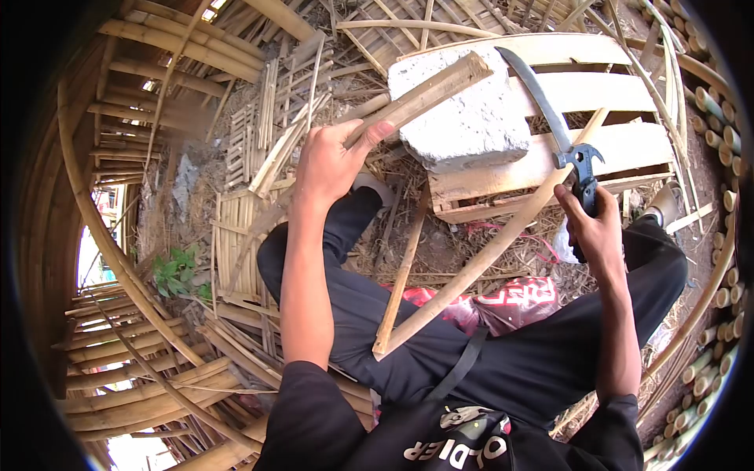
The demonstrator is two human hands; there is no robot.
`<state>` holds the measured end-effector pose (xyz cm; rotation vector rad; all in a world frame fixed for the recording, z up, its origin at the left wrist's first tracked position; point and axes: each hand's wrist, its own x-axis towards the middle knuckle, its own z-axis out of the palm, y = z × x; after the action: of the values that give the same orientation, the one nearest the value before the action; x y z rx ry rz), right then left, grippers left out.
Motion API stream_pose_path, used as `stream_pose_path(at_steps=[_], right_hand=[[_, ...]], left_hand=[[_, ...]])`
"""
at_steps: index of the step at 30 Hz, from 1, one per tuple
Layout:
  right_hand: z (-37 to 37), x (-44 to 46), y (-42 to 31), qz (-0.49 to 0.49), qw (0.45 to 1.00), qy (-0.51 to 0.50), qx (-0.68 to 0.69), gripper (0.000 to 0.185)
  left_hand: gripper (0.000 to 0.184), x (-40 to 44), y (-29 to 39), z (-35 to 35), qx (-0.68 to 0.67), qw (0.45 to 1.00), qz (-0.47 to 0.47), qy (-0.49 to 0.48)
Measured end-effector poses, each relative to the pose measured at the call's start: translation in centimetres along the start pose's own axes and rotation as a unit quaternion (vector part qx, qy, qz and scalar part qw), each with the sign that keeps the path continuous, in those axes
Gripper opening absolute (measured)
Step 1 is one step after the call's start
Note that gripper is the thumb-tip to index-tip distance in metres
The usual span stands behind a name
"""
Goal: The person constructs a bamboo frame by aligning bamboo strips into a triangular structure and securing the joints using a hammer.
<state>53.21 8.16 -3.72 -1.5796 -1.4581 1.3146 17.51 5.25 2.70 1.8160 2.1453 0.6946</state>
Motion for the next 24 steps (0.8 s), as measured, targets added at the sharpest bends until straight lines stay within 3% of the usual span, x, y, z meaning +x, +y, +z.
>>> stream_pose_path(at_steps=[9, 11, 12, 17, 21, 23, 24], right_hand=[[0.4, 0.0, 0.0, -0.006, 1.0, -0.003, -0.009, 0.034], [0.4, 0.1, 0.1, -0.001, 1.0, -0.011, -0.005, 0.034], [0.4, 0.1, 0.1, -0.002, 1.0, -0.013, -0.009, 0.034], [0.5, 0.1, 0.0, 0.006, 0.999, -0.011, -0.034, 0.036], [0.6, 0.4, 0.3, 0.012, 0.999, -0.014, -0.036, 0.036], [0.6, 0.4, 0.5, 0.012, 0.999, -0.016, -0.037, 0.036], [0.6, 0.5, 0.6, 0.01, 0.999, -0.018, -0.039, 0.036]], left_hand=[[0.072, -0.4, 0.4, 1.6, 0.042, 0.997, 0.0, -0.069], [0.06, -0.7, 0.0, 2.9, 0.123, 0.99, 0.068, 0.007], [0.057, -0.1, -0.9, 3.3, 0.133, 0.985, 0.106, -0.007], [0.061, 0.2, -1.7, 4.8, 0.163, 0.981, 0.105, -0.028], [0.062, -0.1, -1.7, 4.4, 0.104, 0.993, 0.042, -0.023], [0.062, 0.1, -1.5, 4.0, 0.027, 0.986, -0.062, -0.155], [0.064, 0.0, -1.5, 3.8, 0.029, 0.984, -0.046, -0.172]])
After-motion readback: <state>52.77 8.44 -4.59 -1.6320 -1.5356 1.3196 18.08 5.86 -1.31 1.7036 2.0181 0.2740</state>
